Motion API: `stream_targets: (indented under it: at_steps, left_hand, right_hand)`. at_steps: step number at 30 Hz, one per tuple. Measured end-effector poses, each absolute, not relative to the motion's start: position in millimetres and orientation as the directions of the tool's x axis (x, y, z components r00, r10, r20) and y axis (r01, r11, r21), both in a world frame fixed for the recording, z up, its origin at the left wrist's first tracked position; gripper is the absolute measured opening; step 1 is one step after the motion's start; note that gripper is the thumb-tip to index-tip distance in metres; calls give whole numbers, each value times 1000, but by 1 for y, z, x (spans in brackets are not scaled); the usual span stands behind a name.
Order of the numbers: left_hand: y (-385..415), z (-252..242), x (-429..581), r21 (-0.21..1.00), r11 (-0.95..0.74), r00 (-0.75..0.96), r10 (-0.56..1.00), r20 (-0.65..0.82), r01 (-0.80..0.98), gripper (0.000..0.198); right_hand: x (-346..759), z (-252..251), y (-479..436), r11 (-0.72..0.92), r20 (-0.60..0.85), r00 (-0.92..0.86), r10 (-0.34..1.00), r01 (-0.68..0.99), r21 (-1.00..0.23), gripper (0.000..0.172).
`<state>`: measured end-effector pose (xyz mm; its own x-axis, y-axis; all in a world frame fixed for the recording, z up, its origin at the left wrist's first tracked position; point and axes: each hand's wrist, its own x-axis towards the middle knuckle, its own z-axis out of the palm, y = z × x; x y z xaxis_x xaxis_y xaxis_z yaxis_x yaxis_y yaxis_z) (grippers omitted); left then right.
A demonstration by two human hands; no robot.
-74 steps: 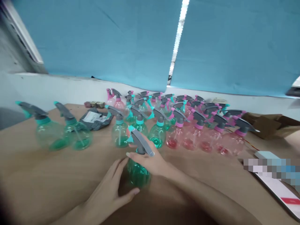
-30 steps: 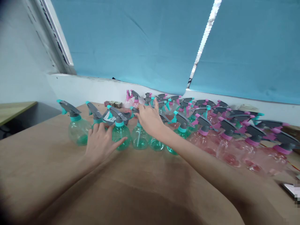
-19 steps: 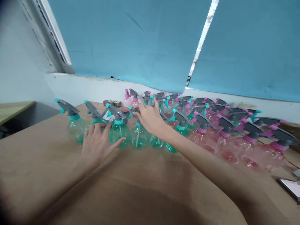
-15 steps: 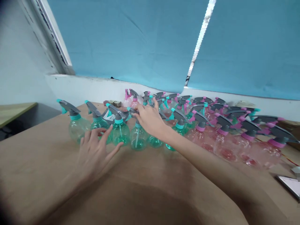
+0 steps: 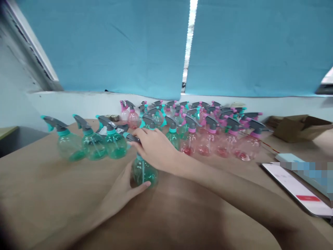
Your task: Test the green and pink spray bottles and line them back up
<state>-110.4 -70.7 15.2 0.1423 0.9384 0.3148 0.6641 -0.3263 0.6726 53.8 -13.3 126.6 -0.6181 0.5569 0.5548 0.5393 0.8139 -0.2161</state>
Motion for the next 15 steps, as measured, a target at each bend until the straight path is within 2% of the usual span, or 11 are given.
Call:
stream_targets:
  at_steps: [4, 8, 10, 15]
  left_hand:
    - [-71, 15, -75, 710, -358, 205, 933, 296, 606, 74]
    - [-64, 12, -41, 732, -413, 314, 907, 279, 542, 75]
    - [-61, 9, -23, 741, -446, 359, 887, 291, 502, 76]
    - [-53, 4, 19, 741, -509, 427, 843, 327, 437, 77]
  right_hand:
    - [98, 126, -26, 763, 509, -569, 646, 478, -434, 33]
    - [147, 113, -29, 722, 475, -564, 676, 376, -580, 54]
    - [168, 101, -28, 676, 471, -518, 714, 336, -655, 59]
    - [201, 75, -26, 580, 483, -355, 800, 254, -774, 54]
